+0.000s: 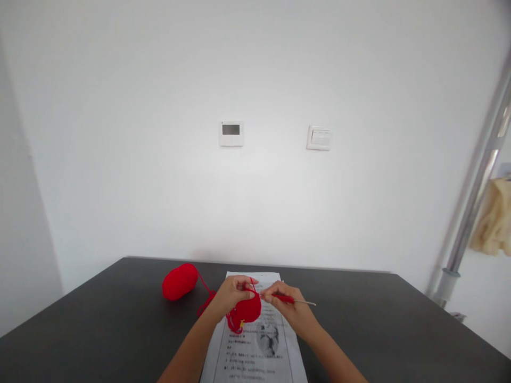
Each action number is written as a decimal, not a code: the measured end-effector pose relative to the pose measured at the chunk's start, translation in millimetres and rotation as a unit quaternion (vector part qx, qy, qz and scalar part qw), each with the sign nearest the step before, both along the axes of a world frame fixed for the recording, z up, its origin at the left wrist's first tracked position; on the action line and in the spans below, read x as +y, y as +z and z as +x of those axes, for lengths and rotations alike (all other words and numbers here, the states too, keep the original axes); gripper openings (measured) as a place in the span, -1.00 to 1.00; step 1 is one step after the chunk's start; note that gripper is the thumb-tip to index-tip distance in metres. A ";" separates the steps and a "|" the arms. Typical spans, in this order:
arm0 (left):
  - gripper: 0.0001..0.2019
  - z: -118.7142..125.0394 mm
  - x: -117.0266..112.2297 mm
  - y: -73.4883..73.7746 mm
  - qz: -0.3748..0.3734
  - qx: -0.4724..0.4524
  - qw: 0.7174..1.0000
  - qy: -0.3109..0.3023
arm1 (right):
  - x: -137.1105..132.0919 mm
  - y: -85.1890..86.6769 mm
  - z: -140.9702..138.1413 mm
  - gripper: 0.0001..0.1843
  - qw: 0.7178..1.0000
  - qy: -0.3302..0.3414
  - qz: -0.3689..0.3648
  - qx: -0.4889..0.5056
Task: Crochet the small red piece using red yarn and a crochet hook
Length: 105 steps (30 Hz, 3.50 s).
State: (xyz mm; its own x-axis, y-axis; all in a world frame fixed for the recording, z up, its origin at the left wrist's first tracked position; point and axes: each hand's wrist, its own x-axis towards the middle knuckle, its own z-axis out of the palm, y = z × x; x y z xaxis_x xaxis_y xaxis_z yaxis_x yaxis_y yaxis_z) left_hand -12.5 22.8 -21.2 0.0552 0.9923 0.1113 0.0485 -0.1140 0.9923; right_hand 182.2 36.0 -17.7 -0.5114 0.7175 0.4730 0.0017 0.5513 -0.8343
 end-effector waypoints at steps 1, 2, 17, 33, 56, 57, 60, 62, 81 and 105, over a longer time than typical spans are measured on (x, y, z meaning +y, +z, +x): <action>-0.68 -0.8 -0.3 0.2 -0.002 -0.006 1.000 -0.007 | 0.5 0.2 -0.5 -0.83 1.000 0.004 -0.020 0.015; -0.68 -1.4 -0.8 0.5 -0.003 -0.012 1.000 -0.013 | 0.8 0.3 -0.8 -0.83 0.999 0.010 -0.038 0.028; -0.70 -3.7 -1.3 0.1 -0.004 -0.022 1.000 -0.010 | -0.8 -2.4 -0.7 -0.84 0.999 0.022 -0.020 0.025; -0.67 11.8 -1.5 -2.3 -0.006 -0.070 0.997 0.042 | -4.9 -5.1 -1.0 -0.84 0.957 -0.011 0.279 -0.083; -0.45 43.4 -3.6 -10.6 -0.028 -0.260 0.964 0.045 | -5.8 -11.9 -7.7 -0.78 0.924 -0.084 0.360 -0.102; -0.43 42.7 -2.9 -11.7 -0.024 -0.256 0.965 0.052 | -6.1 -11.5 -7.7 -0.76 0.924 -0.079 0.360 -0.099; -0.39 41.8 -2.2 -12.9 -0.013 -0.235 0.970 0.067 | -5.3 -12.2 -8.3 -0.74 0.923 -0.080 0.363 -0.101; -0.38 42.8 -3.2 -11.3 -0.006 -0.218 0.973 0.070 | -3.5 -14.4 -8.8 -0.74 0.920 -0.089 0.365 -0.107; -0.62 20.6 -3.7 -4.0 0.137 0.106 0.975 0.138 | -9.0 -7.9 -4.7 -0.77 0.949 -0.063 0.301 -0.072; -0.72 28.7 -20.5 12.5 -0.030 -0.255 0.961 -0.103 | 4.4 16.3 24.0 -0.78 0.947 0.158 -0.237 0.149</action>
State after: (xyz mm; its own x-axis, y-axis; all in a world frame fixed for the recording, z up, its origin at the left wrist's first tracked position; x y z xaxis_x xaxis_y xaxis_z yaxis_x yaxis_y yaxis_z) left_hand 16.2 2.2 -8.7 0.2052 0.9713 0.1200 -0.4632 -0.0117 0.8862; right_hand 206.3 40.5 -1.3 -0.6305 0.7183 0.2941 -0.3758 0.0489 -0.9254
